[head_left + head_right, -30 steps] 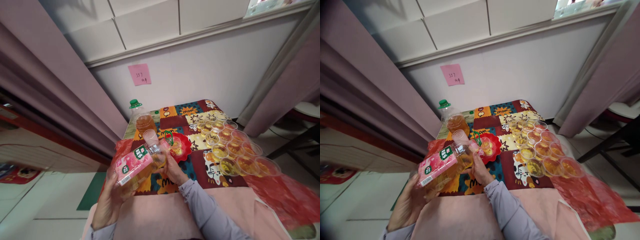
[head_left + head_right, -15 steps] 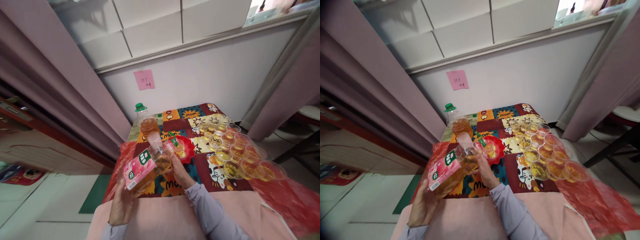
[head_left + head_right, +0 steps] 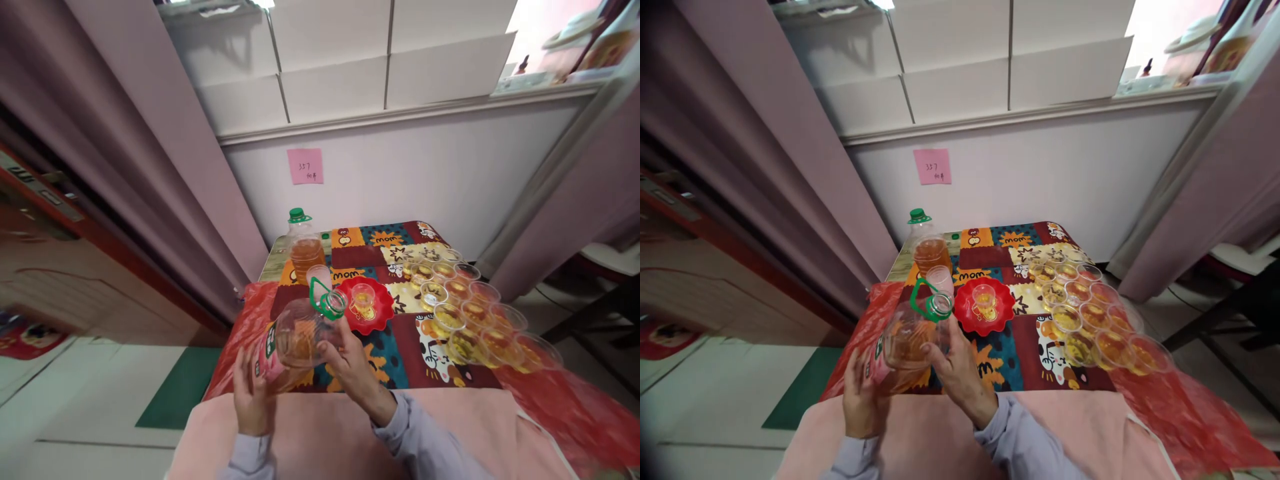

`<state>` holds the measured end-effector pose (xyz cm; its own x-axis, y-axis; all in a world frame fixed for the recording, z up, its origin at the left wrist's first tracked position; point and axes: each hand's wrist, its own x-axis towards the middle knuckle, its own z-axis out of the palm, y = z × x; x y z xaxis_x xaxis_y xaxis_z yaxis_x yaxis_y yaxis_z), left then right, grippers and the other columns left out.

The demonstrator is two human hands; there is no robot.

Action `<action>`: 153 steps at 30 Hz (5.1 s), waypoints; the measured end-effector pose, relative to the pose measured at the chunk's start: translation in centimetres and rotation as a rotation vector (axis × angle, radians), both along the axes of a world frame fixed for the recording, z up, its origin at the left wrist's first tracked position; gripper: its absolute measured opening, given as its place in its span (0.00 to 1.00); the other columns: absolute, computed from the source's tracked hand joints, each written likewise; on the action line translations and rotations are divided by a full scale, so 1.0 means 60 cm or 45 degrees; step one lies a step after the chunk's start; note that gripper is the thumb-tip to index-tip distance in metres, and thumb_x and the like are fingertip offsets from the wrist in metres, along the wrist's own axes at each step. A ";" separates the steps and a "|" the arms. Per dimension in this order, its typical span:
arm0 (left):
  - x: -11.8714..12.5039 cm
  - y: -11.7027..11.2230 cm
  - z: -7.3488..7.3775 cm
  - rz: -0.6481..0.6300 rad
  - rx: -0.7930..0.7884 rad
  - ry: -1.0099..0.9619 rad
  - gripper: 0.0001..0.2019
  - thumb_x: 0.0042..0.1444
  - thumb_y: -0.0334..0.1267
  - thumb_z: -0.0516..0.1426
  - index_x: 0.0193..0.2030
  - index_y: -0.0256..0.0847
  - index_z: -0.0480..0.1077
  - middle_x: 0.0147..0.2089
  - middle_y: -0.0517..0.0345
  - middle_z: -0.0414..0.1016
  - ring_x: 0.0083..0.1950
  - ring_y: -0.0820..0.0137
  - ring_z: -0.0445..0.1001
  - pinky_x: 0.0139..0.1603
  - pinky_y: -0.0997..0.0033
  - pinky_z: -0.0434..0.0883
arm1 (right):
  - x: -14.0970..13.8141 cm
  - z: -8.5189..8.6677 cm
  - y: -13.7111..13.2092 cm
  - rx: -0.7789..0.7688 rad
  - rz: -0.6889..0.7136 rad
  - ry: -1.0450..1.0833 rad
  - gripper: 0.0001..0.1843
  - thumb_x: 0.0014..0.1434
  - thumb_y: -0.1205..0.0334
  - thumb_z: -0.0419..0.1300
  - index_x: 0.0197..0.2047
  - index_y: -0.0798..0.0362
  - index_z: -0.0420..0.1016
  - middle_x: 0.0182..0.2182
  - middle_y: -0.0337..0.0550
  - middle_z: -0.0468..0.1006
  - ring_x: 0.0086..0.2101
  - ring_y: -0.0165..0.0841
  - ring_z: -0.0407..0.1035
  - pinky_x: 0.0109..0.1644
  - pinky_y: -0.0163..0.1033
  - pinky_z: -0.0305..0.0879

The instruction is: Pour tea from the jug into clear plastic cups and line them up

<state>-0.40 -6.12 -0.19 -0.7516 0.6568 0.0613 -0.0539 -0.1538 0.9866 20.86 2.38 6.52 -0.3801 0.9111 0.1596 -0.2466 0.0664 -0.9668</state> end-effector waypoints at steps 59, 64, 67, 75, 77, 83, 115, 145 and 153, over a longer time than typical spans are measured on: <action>-0.051 -0.015 -0.055 0.057 -0.201 1.117 0.53 0.51 0.61 0.73 0.79 0.44 0.63 0.74 0.39 0.74 0.71 0.43 0.77 0.72 0.41 0.75 | 0.204 0.081 0.457 0.639 -0.372 -1.907 0.40 0.66 0.53 0.67 0.77 0.57 0.66 0.63 0.64 0.82 0.62 0.53 0.77 0.64 0.49 0.68; -0.054 -0.010 -0.068 0.108 -0.152 1.151 0.52 0.50 0.66 0.72 0.77 0.46 0.65 0.71 0.41 0.77 0.69 0.41 0.78 0.68 0.40 0.78 | 0.207 0.041 0.481 0.536 -0.413 -2.003 0.35 0.69 0.52 0.64 0.74 0.57 0.67 0.61 0.63 0.84 0.62 0.53 0.77 0.69 0.55 0.61; -0.053 -0.012 -0.070 0.126 -0.153 1.176 0.52 0.52 0.67 0.70 0.79 0.47 0.64 0.72 0.42 0.76 0.70 0.41 0.77 0.69 0.40 0.78 | 0.211 0.021 0.489 0.498 -0.425 -2.046 0.34 0.68 0.52 0.65 0.73 0.57 0.68 0.61 0.65 0.84 0.62 0.53 0.76 0.73 0.59 0.54; -0.050 -0.016 -0.068 0.136 -0.141 1.244 0.52 0.55 0.67 0.68 0.81 0.46 0.61 0.73 0.41 0.76 0.69 0.42 0.78 0.68 0.41 0.78 | 0.220 -0.005 0.499 0.440 -0.432 -2.105 0.36 0.66 0.51 0.69 0.72 0.57 0.69 0.60 0.67 0.83 0.63 0.55 0.75 0.75 0.62 0.49; -0.044 -0.018 -0.064 0.125 -0.171 1.209 0.52 0.56 0.68 0.68 0.81 0.45 0.61 0.74 0.41 0.75 0.71 0.42 0.76 0.71 0.41 0.76 | 0.220 -0.007 0.502 0.431 -0.437 -2.104 0.35 0.66 0.50 0.69 0.71 0.55 0.70 0.60 0.66 0.84 0.63 0.55 0.76 0.75 0.63 0.49; -0.043 -0.021 -0.062 0.109 -0.206 1.173 0.53 0.54 0.67 0.69 0.81 0.45 0.61 0.75 0.39 0.74 0.73 0.41 0.75 0.72 0.40 0.75 | 0.219 -0.010 0.497 0.421 -0.474 -2.077 0.33 0.65 0.50 0.70 0.68 0.56 0.73 0.57 0.66 0.86 0.61 0.56 0.77 0.72 0.62 0.52; -0.073 -0.021 -0.095 -0.002 -0.086 1.395 0.52 0.55 0.54 0.74 0.81 0.42 0.56 0.76 0.33 0.71 0.73 0.42 0.75 0.70 0.42 0.78 | -0.023 0.058 0.309 1.079 0.040 -1.336 0.04 0.67 0.66 0.71 0.43 0.51 0.89 0.41 0.46 0.88 0.39 0.38 0.81 0.41 0.37 0.69; -0.056 -0.014 -0.072 0.091 -0.182 1.205 0.53 0.50 0.64 0.73 0.77 0.41 0.64 0.72 0.34 0.75 0.72 0.42 0.76 0.72 0.40 0.74 | 0.195 -0.072 0.193 0.657 -0.617 -1.334 0.21 0.77 0.53 0.55 0.66 0.50 0.79 0.66 0.57 0.79 0.65 0.47 0.74 0.70 0.50 0.71; -0.058 -0.017 -0.074 0.060 -0.196 1.193 0.54 0.50 0.59 0.74 0.79 0.41 0.62 0.74 0.35 0.74 0.72 0.42 0.75 0.73 0.40 0.74 | 0.186 -0.136 0.200 0.115 -0.739 -1.484 0.23 0.66 0.61 0.61 0.63 0.56 0.78 0.45 0.57 0.88 0.49 0.50 0.83 0.53 0.47 0.76</action>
<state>-3.89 -7.13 -4.65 -0.4664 0.6781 0.5680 0.7726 -0.0004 0.6349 32.04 14.40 -1.66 0.1070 0.9915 0.0740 0.8151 -0.0448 -0.5776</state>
